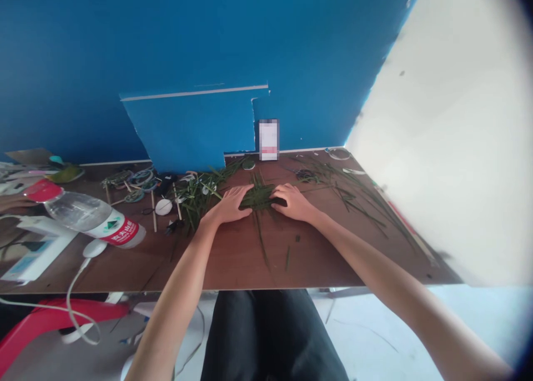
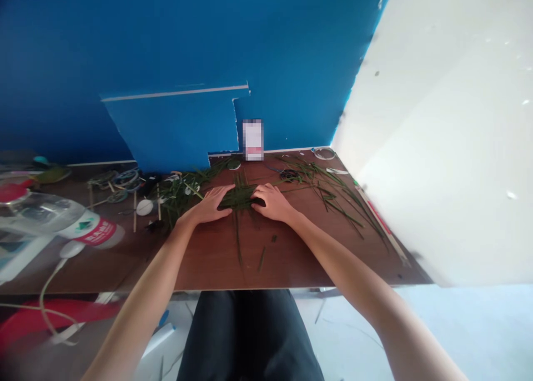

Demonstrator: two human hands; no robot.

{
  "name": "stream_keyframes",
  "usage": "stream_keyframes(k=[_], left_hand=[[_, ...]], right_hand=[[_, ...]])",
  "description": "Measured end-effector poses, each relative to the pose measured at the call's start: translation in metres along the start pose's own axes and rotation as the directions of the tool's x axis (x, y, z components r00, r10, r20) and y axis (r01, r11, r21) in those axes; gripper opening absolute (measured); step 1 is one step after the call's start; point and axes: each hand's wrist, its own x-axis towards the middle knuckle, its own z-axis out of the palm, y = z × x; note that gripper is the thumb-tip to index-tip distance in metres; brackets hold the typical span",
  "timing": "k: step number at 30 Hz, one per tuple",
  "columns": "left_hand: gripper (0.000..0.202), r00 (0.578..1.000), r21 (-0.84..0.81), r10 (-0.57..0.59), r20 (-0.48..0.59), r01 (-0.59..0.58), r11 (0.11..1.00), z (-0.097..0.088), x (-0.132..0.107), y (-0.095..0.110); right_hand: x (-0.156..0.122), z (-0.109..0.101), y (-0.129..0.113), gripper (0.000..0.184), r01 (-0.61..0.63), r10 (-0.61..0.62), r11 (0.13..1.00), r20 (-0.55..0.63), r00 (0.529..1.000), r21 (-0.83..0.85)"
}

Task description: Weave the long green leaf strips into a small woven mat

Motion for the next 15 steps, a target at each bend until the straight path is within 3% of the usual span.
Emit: stream_keyframes(k=[15], left_hand=[[0.079,1.000,-0.007,-0.002,-0.019,0.002,1.000,0.0027,0.0024,0.0044]], right_hand=[[0.0003,0.0023,0.0010,0.023,-0.012,0.012,1.000,0.004,1.000,-0.016]])
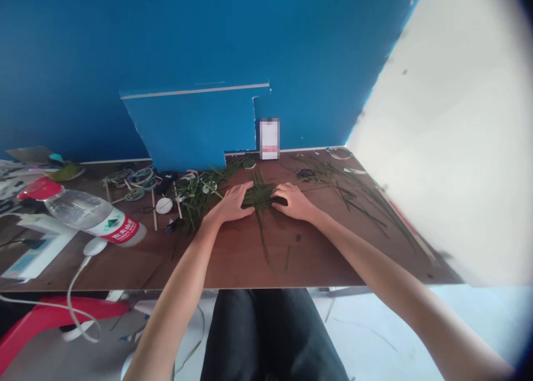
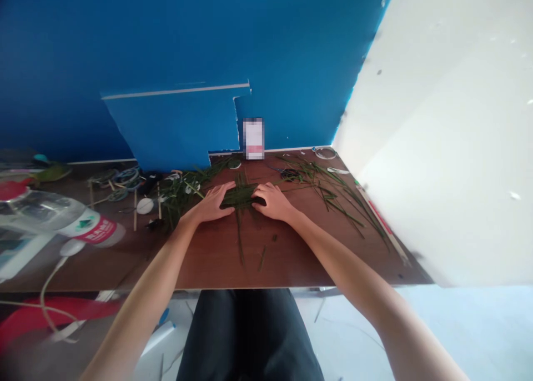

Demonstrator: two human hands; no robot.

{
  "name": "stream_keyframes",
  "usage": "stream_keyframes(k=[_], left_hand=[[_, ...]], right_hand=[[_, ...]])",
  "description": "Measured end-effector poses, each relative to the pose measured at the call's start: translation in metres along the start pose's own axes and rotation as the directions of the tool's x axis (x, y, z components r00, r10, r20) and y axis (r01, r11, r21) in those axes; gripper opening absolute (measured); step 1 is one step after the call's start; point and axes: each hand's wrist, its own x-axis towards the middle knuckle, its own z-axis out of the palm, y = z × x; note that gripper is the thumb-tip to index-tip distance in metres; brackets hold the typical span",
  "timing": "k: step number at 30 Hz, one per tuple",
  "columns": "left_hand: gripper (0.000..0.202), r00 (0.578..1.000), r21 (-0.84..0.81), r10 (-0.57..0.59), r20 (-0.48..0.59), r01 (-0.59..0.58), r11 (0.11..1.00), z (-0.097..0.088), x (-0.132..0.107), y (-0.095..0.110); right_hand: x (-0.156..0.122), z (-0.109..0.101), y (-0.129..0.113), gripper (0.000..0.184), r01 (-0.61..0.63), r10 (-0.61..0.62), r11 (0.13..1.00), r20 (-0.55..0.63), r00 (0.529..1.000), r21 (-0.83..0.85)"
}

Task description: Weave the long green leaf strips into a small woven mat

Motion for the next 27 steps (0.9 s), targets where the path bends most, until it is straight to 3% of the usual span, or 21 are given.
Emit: stream_keyframes(k=[6,27], left_hand=[[0.085,0.999,0.009,0.007,-0.040,-0.007,1.000,-0.0009,0.0005,0.0000],[0.065,0.997,-0.011,-0.016,-0.078,0.015,1.000,0.0062,0.0026,0.0009]], right_hand=[[-0.0005,-0.0007,-0.0002,0.025,-0.004,0.004,1.000,0.006,1.000,-0.010],[0.0004,0.0005,0.0000,0.023,0.005,-0.005,1.000,-0.010,1.000,-0.006]])
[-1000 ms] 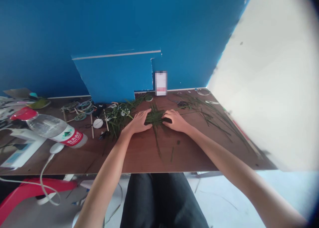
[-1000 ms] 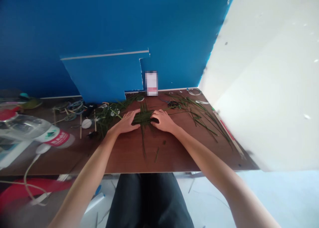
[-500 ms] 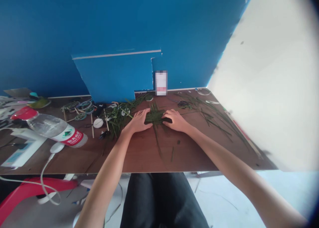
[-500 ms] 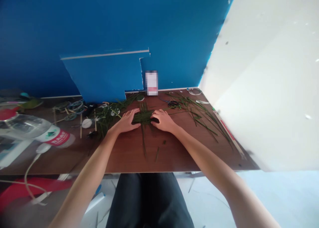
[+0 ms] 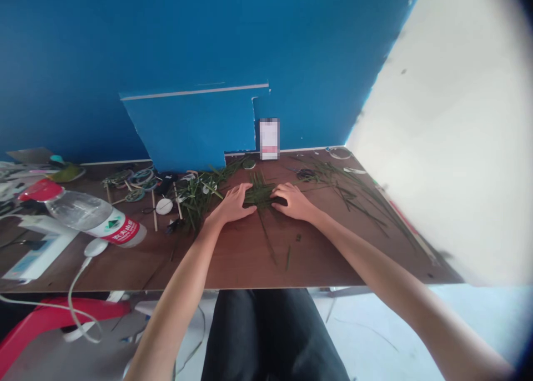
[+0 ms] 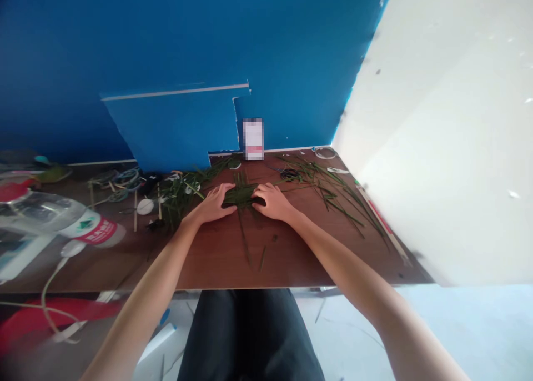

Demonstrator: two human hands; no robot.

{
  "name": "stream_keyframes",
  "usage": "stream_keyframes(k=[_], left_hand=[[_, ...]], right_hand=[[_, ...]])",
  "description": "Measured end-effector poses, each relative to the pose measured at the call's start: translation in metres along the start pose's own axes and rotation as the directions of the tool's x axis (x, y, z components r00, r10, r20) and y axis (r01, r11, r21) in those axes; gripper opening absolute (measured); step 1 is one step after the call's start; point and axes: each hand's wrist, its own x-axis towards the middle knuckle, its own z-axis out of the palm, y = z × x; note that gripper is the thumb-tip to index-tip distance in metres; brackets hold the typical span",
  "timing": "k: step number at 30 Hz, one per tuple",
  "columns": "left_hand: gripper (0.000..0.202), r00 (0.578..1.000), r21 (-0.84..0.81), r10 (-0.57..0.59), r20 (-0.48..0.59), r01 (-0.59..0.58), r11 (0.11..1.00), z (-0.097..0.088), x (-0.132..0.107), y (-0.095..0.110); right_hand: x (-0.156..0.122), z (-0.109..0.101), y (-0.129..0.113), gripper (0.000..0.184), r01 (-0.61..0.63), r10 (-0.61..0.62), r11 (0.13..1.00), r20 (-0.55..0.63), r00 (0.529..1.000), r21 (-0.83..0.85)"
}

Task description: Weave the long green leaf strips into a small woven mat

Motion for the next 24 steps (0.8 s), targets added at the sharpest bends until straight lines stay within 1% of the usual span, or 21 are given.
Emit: stream_keyframes(k=[4,7,10,14,24], left_hand=[[0.052,1.000,0.018,-0.009,0.006,0.009,1.000,-0.0052,-0.0016,-0.0023],[0.047,1.000,0.057,-0.031,0.004,0.031,0.998,-0.0079,-0.0027,-0.0044],[0.044,1.000,0.100,-0.021,0.008,0.020,0.995,-0.0080,-0.0027,-0.0043],[0.045,1.000,0.119,-0.011,-0.004,0.011,0.993,-0.0062,-0.0017,-0.0028],[0.049,0.999,0.086,-0.048,-0.016,0.049,0.995,-0.0021,-0.0006,-0.0003]], right_hand=[[0.0001,0.0003,0.0001,0.023,0.002,-0.002,1.000,0.000,1.000,0.011],[-0.0004,0.0001,-0.0001,0.023,0.007,-0.007,1.000,-0.005,1.000,0.018],[-0.0012,-0.0009,-0.0008,0.023,0.009,-0.009,1.000,-0.007,1.000,0.020],[-0.0015,-0.0018,-0.0019,0.023,0.002,-0.002,1.000,-0.001,1.000,0.020],[-0.0004,-0.0006,-0.0007,0.024,-0.019,0.019,1.000,0.014,1.000,0.019]])
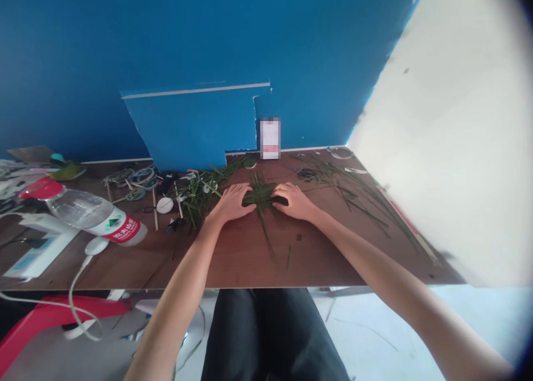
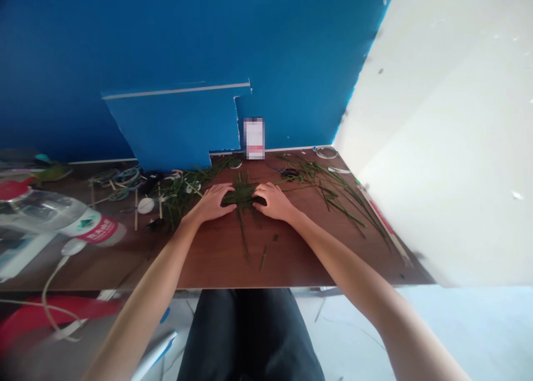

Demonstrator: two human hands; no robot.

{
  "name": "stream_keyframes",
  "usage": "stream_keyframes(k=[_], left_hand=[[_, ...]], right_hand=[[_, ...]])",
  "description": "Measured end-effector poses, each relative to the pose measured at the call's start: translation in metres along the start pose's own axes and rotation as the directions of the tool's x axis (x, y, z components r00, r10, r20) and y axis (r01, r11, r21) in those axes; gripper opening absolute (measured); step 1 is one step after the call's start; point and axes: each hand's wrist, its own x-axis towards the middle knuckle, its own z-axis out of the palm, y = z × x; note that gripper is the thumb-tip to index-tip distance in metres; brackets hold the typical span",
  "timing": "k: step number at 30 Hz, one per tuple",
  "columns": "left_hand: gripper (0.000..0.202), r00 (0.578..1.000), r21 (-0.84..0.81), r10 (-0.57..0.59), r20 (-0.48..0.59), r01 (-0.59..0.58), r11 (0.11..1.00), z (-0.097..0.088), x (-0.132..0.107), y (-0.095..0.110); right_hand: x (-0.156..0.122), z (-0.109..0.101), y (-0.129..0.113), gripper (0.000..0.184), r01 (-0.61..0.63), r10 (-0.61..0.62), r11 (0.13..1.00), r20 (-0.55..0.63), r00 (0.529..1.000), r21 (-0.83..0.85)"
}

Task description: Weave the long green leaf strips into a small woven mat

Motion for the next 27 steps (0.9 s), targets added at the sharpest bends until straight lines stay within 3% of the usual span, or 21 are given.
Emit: stream_keyframes(k=[19,27], left_hand=[[0.053,0.997,-0.014,0.061,0.057,-0.061,0.998,-0.008,-0.004,-0.002],[0.052,0.995,-0.047,0.084,0.054,-0.081,0.996,-0.006,-0.003,-0.002]], right_hand=[[-0.001,-0.001,-0.001,0.024,0.017,-0.017,1.000,-0.023,1.000,-0.008],[-0.001,-0.002,-0.002,0.028,-0.068,0.068,0.998,-0.093,0.993,0.007]])
